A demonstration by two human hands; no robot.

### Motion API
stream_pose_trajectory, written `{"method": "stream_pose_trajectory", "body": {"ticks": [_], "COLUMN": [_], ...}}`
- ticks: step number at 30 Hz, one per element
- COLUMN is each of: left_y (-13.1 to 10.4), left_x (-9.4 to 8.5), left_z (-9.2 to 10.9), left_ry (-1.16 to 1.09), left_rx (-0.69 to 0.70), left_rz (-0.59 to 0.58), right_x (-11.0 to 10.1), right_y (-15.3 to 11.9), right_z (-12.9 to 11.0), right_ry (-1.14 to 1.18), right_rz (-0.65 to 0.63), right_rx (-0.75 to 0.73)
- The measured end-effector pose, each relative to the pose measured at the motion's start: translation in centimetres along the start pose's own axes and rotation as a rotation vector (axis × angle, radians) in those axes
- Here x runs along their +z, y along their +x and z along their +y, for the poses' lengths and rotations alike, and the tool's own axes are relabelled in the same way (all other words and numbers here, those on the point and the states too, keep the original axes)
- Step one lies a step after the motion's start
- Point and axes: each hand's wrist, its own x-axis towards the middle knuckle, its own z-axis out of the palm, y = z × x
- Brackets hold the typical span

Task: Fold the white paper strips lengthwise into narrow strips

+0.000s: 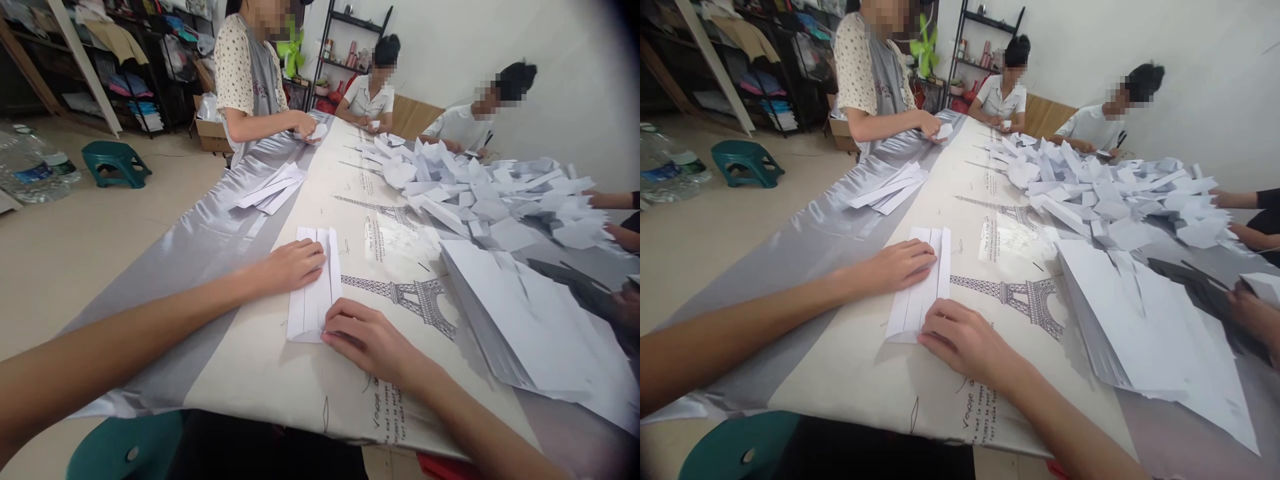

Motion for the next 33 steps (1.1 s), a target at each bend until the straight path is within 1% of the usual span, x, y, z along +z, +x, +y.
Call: {"method": "stream_pose_trajectory", "body": {"ticks": [4, 7, 13, 17, 22, 25, 30, 33], "left_y": [-0.1, -0.1, 0.0, 0.0, 0.0, 0.1, 0.1, 0.0], "left_x": [0.0, 0.0, -0.1, -0.1, -0.1, -0.2, -0.2, -0.1], "left_z": [0.0, 0.0, -0.1, -0.1, -0.2, -0.2, -0.2, -0.2], "left_ry": [0.012, 0.021, -0.012, -0.031, -0.036, -0.042, -0.044, -0.035], "left_rx": [0.001, 0.003, 0.007, -0.005, -0.007, -0.009, -0.002, 0.0], "left_rz": [0.024, 0.039, 0.037, 0.03, 0.026, 0.017, 0.024, 0.027], "right_x": [0.2, 0.3, 0.7, 1.0, 0.8, 0.6, 0.7, 0.5], "right_y": [0.2, 0.3, 0.5, 0.4, 0.5, 0.7, 0.7, 0.7], "right_z": [0.9, 1.3, 1.7, 2.0, 1.9, 1.7, 1.5, 1.5], "right_ry": [0.118, 0.161, 0.153, 0.125, -0.028, -0.151, -0.403, -0.49], "right_rz": [0.025, 0.043, 0.061, 0.05, 0.033, 0.061, 0.128, 0.119], "right_rx": [0.041, 0.065, 0.039, 0.035, 0.001, -0.042, -0.195, -0.296]}}
